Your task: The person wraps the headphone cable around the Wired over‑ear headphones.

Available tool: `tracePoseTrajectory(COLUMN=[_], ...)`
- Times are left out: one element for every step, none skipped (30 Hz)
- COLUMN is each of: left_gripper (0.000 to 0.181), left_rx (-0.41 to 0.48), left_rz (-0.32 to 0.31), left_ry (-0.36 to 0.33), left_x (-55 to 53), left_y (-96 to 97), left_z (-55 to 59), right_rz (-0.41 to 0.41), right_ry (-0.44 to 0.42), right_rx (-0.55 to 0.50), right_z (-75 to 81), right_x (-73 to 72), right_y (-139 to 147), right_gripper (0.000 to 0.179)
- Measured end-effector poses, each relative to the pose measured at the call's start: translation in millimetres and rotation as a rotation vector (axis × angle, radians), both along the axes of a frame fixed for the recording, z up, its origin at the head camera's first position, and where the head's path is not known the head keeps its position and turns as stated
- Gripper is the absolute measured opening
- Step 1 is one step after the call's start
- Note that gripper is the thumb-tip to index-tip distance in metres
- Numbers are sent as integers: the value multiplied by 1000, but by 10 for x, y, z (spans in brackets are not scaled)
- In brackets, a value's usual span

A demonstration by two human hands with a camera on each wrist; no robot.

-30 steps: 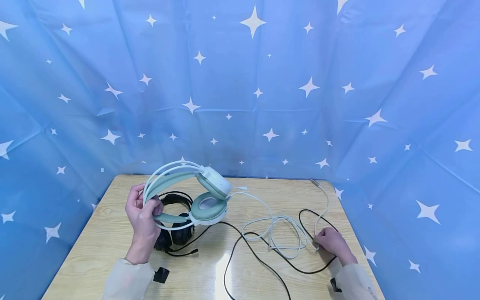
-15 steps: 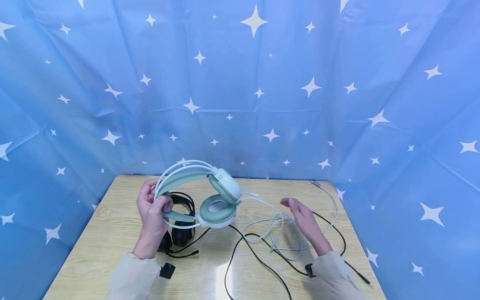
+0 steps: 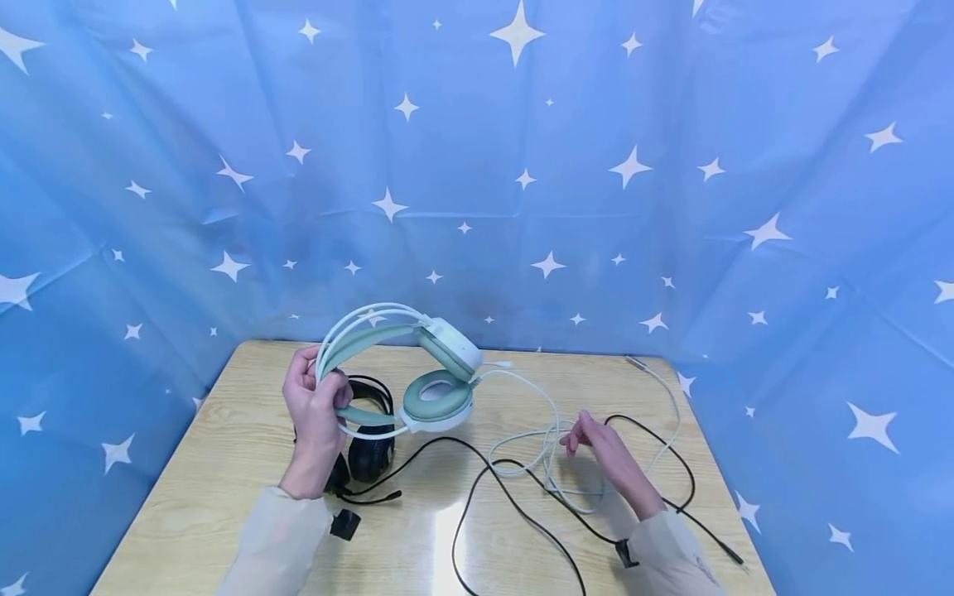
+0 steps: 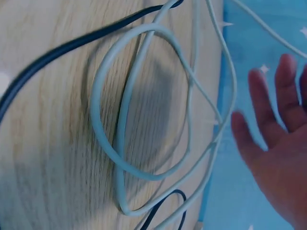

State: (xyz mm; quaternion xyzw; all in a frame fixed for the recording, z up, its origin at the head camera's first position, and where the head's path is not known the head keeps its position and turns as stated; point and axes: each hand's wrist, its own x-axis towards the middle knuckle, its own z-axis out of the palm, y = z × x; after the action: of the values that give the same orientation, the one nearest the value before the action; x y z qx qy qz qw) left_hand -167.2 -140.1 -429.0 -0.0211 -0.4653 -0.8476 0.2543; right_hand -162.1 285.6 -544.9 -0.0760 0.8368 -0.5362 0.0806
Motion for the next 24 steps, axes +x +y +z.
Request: tracePoseTrajectory(left_gripper=[39,39,39,39,39,39,39,39,39,39,39,39,39,38,38,38,38,37,37,36,36,36,35,35], left_rx=[2,3,3,2,2,2,1,1,3,4,5,6,5,9,13,19,24,28,34,39,44,47,51,57], left_rz=[2,2,2,1,1,0,-2,-4,-5,-6,-7,-7,-4,-1,5,13,23,37,49,60,69,77,85,90], left_ry=[-2,-2,-1,-1,-2,0,3,7,10,12,14,17,15,14,12,10,9,9,8,10,11,12,14,16], left_x=[-4,-7,-9,-11,-12,-12,-12,-12,-13,-8,-4,-1,2,4,6,6,5,3,1,-2,-5,-7,-8,-8], left_y=[3,6,9,14,20,28,37,49,61,64,67,69,70,69,68,63,57,49,41,31,21,10,0,-10], left_z=[-3,-5,-7,-7,-7,-5,-3,2,7,13,18,21,24,26,28,28,29,30,32,34,36,38,40,43], right_rz=[8,7,-10,-29,-56,-80,-102,-120,-128,-117,-94,-62,-29,8,44,75,103,116,118,112,97,78,60,44], right_ry=[-2,-6,0,19,36,55,77,97,115,125,126,123,114,102,86,67,50,26,10,-8,-29,-52,-81,-117], right_rx=[-28,-49,-66,-69,-64,-52,-34,-4,19,37,27,7,-20,-53,-100,-145,-186,-214,-236,-262,-283,-300,-311,-326], right_z=[11,21,35,45,47,49,44,34,22,7,-9,-20,-36,-47,-61,-78,-96,-117,-138,-157,-179,-198,-216,-236], right_x=[18,33,47,53,55,52,48,41,34,23,15,9,8,10,15,23,34,48,66,84,102,122,139,156], right_y=[12,17,11,4,-7,-19,-33,-46,-58,-74,-93,-113,-132,-147,-157,-163,-164,-161,-155,-148,-141,-135,-130,-128], right_gripper=[66,66,63,59,54,50,46,44,43,45,47,48,49,48,48,47,46,47,46,46,48,50,52,55])
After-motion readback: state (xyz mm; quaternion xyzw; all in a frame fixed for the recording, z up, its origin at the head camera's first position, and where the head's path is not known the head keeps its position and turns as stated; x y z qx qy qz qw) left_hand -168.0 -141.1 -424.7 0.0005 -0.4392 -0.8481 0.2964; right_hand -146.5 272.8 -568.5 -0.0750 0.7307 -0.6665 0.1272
